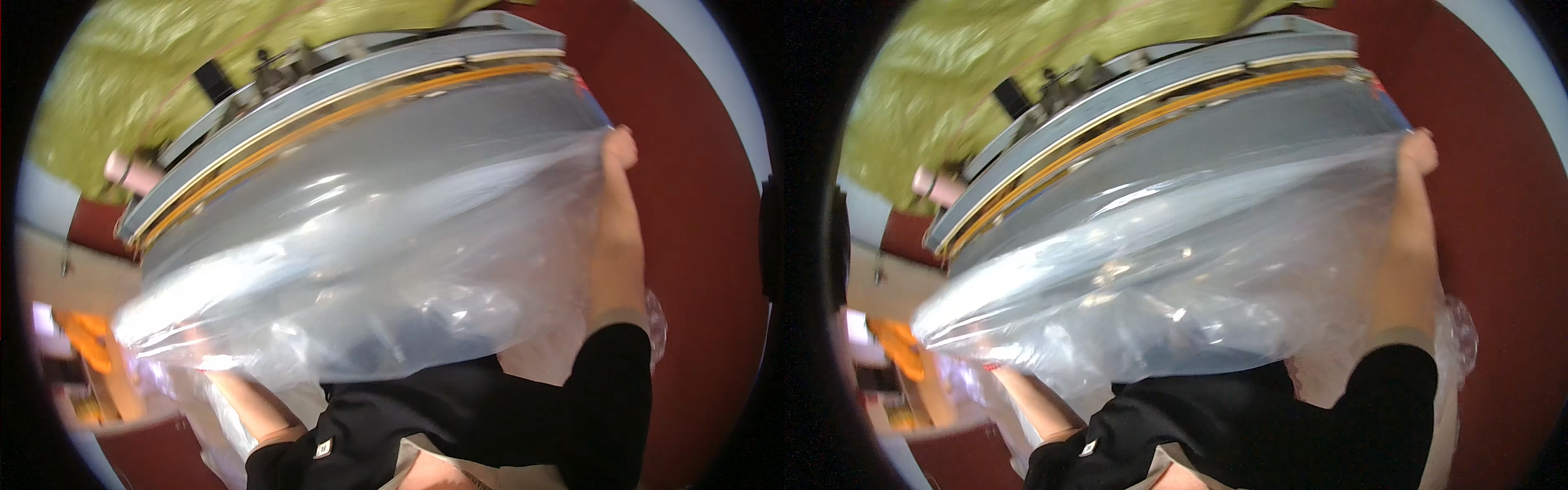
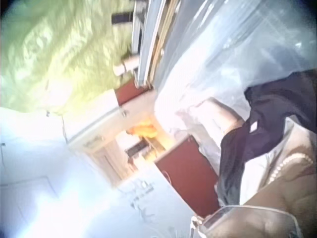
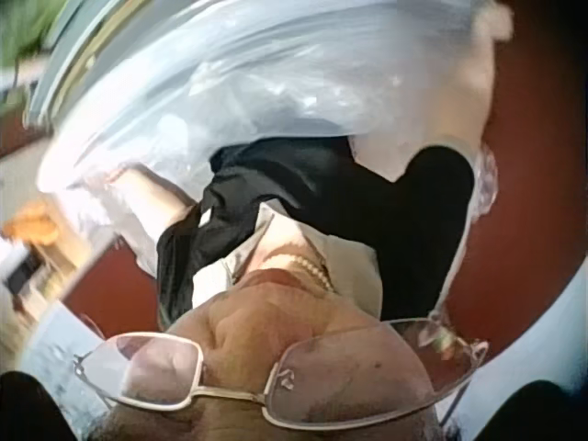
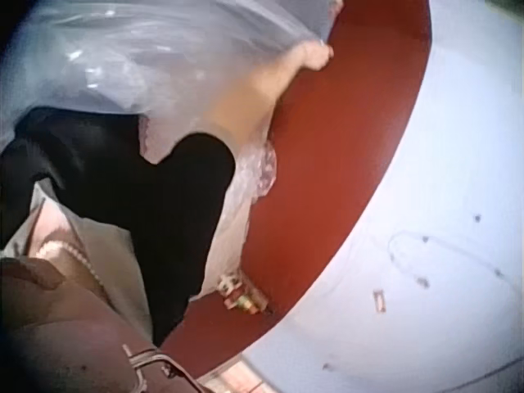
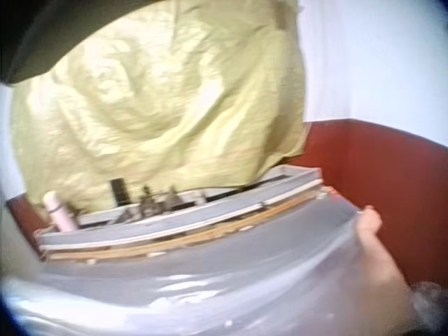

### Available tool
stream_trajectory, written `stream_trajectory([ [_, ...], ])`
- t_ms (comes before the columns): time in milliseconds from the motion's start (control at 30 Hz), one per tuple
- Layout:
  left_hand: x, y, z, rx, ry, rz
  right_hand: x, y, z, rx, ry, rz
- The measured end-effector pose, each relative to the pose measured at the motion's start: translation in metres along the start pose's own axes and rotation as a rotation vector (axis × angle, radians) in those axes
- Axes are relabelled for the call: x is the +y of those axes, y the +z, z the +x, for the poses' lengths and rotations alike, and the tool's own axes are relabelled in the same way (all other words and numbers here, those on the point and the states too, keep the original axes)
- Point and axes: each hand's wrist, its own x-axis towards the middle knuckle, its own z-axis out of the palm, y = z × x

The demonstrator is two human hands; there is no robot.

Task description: Placing and aligning large plastic film sheets on a heat sealer machine.

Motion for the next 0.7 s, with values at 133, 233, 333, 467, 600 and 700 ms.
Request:
stream_trajectory([
  [133, -0.038, 0.084, -0.006, 0.452, 0.213, 0.083, 0.004, 0.023, 0.015, 0.015, -0.025, -0.003],
  [233, -0.097, 0.112, -0.065, 0.473, -0.332, 0.003, 0.000, 0.033, 0.014, -0.006, -0.060, 0.026],
  [333, -0.073, 0.153, -0.041, 0.425, -0.579, 0.112, 0.005, 0.033, 0.019, -0.036, -0.069, 0.004],
  [467, -0.014, 0.152, -0.002, 0.313, 0.010, 0.244, 0.007, 0.032, 0.017, -0.029, -0.075, -0.009],
  [600, -0.019, 0.097, -0.009, 1.103, 0.215, 0.845, -0.001, 0.011, 0.010, -0.042, -0.026, -0.014],
  [700, -0.036, 0.033, -0.056, 1.133, -0.264, 0.900, -0.004, 0.022, 0.010, -0.065, -0.053, -0.006],
])
